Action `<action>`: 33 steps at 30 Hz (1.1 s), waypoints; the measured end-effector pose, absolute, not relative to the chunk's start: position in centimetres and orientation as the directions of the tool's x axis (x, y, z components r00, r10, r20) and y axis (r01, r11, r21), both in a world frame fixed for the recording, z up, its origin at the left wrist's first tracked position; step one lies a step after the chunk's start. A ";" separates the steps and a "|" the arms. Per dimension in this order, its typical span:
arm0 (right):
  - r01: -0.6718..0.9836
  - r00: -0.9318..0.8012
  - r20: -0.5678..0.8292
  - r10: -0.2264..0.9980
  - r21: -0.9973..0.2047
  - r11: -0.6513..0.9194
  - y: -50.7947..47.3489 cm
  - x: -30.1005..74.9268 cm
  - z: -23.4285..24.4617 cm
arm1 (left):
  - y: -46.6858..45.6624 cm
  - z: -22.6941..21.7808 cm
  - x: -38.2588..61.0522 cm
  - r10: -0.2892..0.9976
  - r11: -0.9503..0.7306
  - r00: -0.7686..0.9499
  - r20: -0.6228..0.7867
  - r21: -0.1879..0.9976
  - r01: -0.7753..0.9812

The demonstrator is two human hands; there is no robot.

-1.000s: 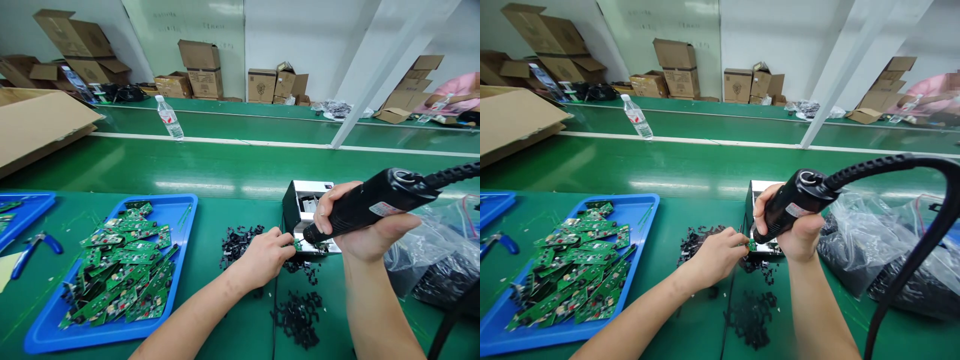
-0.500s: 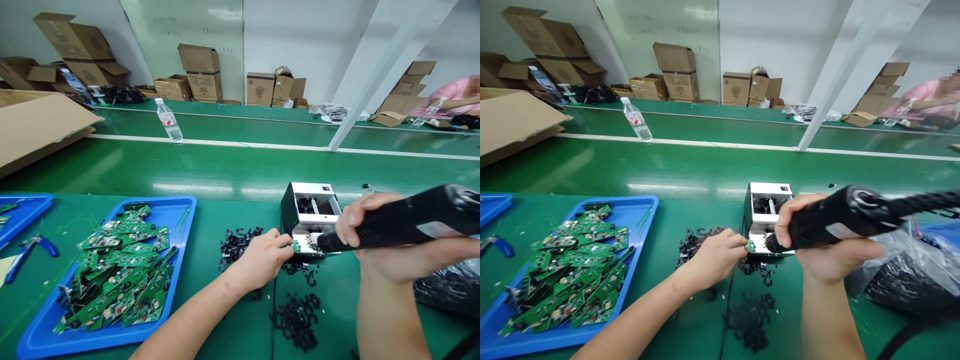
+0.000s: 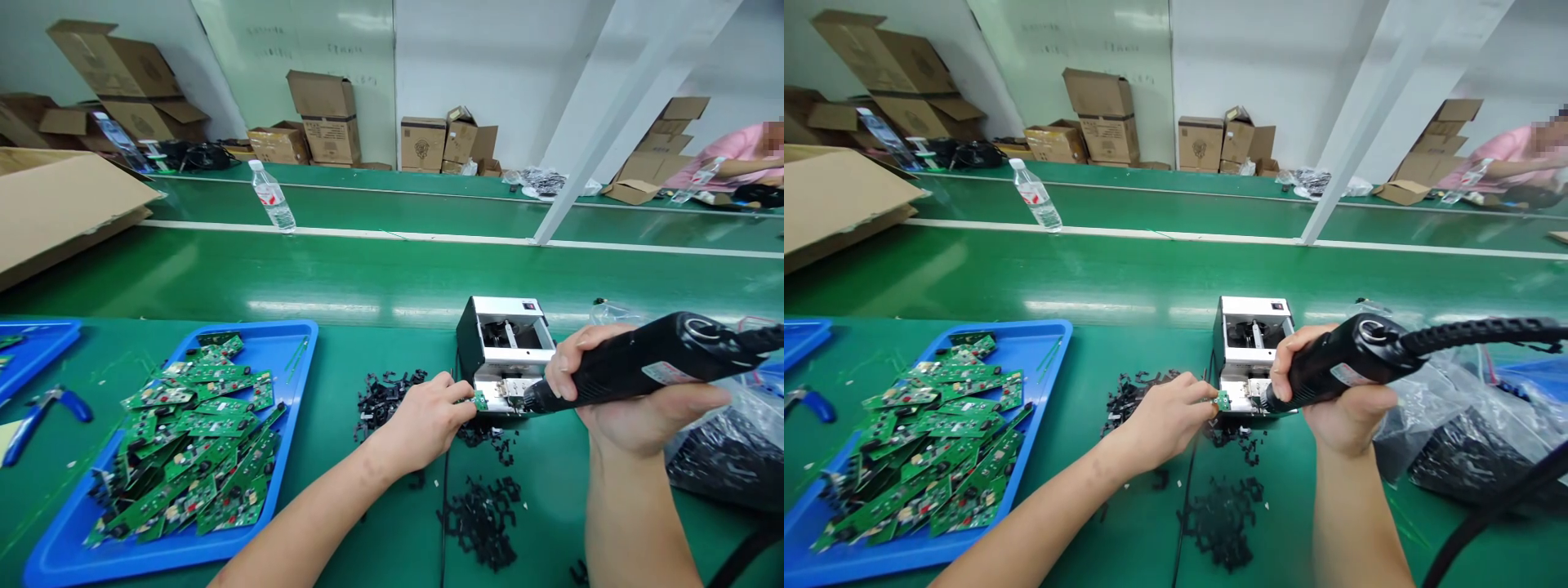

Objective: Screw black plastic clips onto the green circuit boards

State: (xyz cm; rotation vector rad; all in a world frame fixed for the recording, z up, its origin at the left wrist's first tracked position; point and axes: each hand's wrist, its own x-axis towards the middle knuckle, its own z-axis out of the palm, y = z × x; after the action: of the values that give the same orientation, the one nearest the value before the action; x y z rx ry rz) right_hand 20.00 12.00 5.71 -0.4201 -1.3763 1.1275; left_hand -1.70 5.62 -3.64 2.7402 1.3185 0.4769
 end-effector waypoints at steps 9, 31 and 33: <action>-0.404 -0.246 0.513 0.822 -0.825 0.395 11.0 20.2 6.0 | 5.6 -3.4 -1.5 0.774 -0.630 0.590 0.229 0.183 0.755; -0.473 -0.283 0.563 0.777 -0.786 0.397 11.1 16.8 7.4 | 5.6 -3.3 -1.4 0.774 -0.629 0.586 0.239 0.191 0.754; -0.464 -0.301 0.559 0.773 -0.794 0.394 11.0 16.8 7.3 | 5.6 -3.3 -1.4 0.775 -0.629 0.587 0.234 0.191 0.754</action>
State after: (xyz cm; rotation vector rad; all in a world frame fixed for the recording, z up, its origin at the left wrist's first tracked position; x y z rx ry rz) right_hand 16.81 11.01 7.27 -0.2998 -1.4111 1.2530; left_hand -1.38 5.59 -3.28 2.7343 1.3192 0.4561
